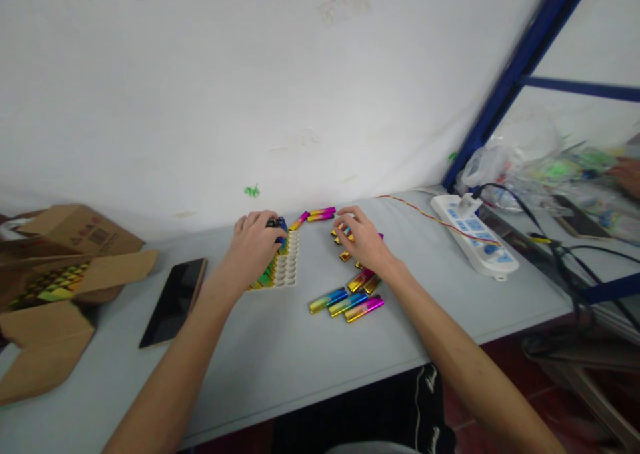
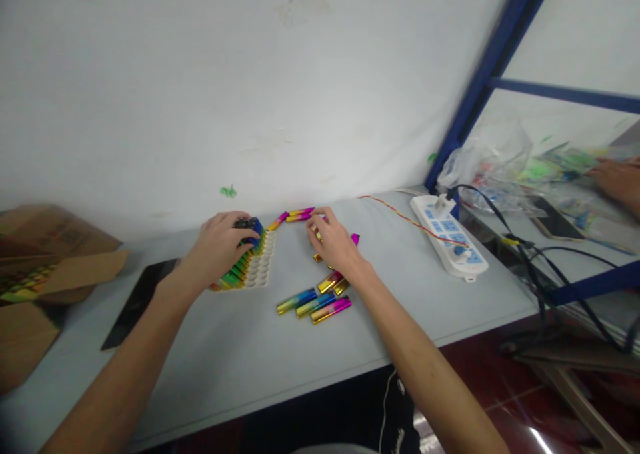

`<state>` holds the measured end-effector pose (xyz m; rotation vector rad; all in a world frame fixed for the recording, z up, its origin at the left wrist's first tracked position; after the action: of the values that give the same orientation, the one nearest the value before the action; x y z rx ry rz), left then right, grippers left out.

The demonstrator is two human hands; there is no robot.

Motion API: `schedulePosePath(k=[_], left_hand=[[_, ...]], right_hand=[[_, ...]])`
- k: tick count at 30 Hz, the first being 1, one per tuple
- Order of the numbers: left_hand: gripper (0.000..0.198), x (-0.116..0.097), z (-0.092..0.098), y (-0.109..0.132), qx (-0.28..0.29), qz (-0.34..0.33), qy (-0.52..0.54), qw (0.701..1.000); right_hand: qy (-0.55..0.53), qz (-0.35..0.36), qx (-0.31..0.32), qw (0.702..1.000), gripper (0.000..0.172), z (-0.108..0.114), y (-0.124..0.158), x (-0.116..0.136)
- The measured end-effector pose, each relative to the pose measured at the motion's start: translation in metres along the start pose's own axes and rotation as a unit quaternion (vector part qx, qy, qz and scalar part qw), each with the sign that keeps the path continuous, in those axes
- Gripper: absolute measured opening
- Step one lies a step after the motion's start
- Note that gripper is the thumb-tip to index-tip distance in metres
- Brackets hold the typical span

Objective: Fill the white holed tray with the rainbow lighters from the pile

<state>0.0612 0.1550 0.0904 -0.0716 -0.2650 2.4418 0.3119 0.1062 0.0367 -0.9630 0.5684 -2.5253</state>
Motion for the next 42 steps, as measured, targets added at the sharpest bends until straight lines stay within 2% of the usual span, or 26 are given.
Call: schedulePosePath(k=[2, 4, 6, 8, 10, 13, 16, 20, 23, 26, 28, 29, 32, 34, 35, 39, 42], left_hand=[[0.021, -0.004, 0.001, 0.003, 0.012, -0.004, -0.009, 1.0], [0.023, -0.014, 0.004, 0.009, -0.007, -0.018, 0.003, 1.0], [0.023, -0.032, 0.008, 0.019, -0.047, -0.042, 0.031, 0.998], [0.021, -0.056, 0.006, 0.03, -0.055, -0.084, 0.081, 0.992], [0.017, -0.08, -0.005, 0.04, 0.004, -0.12, 0.13, 0.984], [0.014, -0.104, -0.025, 0.049, 0.117, -0.122, 0.161, 0.972], [0.015, -0.108, -0.036, 0.052, 0.17, -0.099, 0.188, 0.962], [0.009, -0.103, -0.042, 0.051, 0.185, -0.069, 0.224, 0.954], [0.006, -0.101, -0.043, 0.046, 0.158, -0.064, 0.277, 0.946], [0.011, -0.098, -0.04, 0.041, 0.086, -0.047, 0.366, 0.925], [0.016, -0.095, -0.04, 0.04, 0.055, -0.007, 0.45, 0.891], [0.02, -0.093, -0.041, 0.04, 0.054, 0.02, 0.501, 0.863], [0.035, -0.091, -0.045, 0.043, 0.069, 0.09, 0.659, 0.744], [0.044, -0.09, -0.046, 0.044, 0.068, 0.119, 0.718, 0.682], [0.046, -0.089, -0.046, 0.045, 0.064, 0.131, 0.732, 0.666], [0.053, -0.085, -0.046, 0.046, 0.044, 0.167, 0.75, 0.638], [0.058, -0.081, -0.047, 0.046, 0.046, 0.18, 0.777, 0.602]], right_hand=[[-0.002, -0.002, -0.004, 1.0, 0.009, 0.0, 0.0, -0.001], [0.0, -0.004, -0.005, 1.0, 0.009, 0.001, -0.001, -0.001], [0.006, -0.006, -0.005, 1.0, 0.008, 0.003, -0.001, 0.0], [0.012, -0.006, -0.002, 1.0, 0.009, 0.004, -0.001, 0.002], [0.015, -0.005, 0.003, 1.0, 0.009, 0.005, -0.001, 0.003], [0.012, -0.009, 0.008, 1.0, 0.01, 0.006, -0.001, 0.003], [0.012, -0.014, 0.006, 1.0, 0.01, 0.005, -0.001, 0.002], [0.011, -0.012, 0.004, 1.0, 0.009, 0.003, -0.001, -0.001], [0.011, -0.011, 0.006, 1.0, 0.01, 0.002, -0.001, -0.001], [0.014, -0.006, 0.003, 1.0, 0.009, 0.003, 0.0, 0.001], [0.012, -0.001, 0.0, 1.0, 0.008, 0.004, 0.0, 0.003], [0.01, 0.002, 0.0, 1.0, 0.008, 0.004, 0.0, 0.003], [0.008, 0.009, 0.003, 1.0, 0.008, 0.003, 0.001, 0.004], [0.007, 0.007, 0.006, 1.0, 0.008, 0.001, 0.001, 0.003], [0.006, 0.005, 0.007, 1.0, 0.008, 0.0, 0.001, 0.003], [0.009, 0.01, 0.007, 1.0, 0.009, 0.0, 0.002, 0.002], [0.013, 0.01, 0.009, 1.0, 0.009, 0.0, 0.002, 0.003]])
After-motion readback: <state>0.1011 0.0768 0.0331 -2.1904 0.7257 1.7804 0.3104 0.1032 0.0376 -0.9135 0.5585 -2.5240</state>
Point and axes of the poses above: each hand's wrist, its own y-axis away from the middle knuckle, its own z-axis out of the back of the hand, x = y × z, the point moved 3 cm from there along -y, towards the middle knuckle, and after that the axes turned 7 degrees about x, right-handed, at the moved point
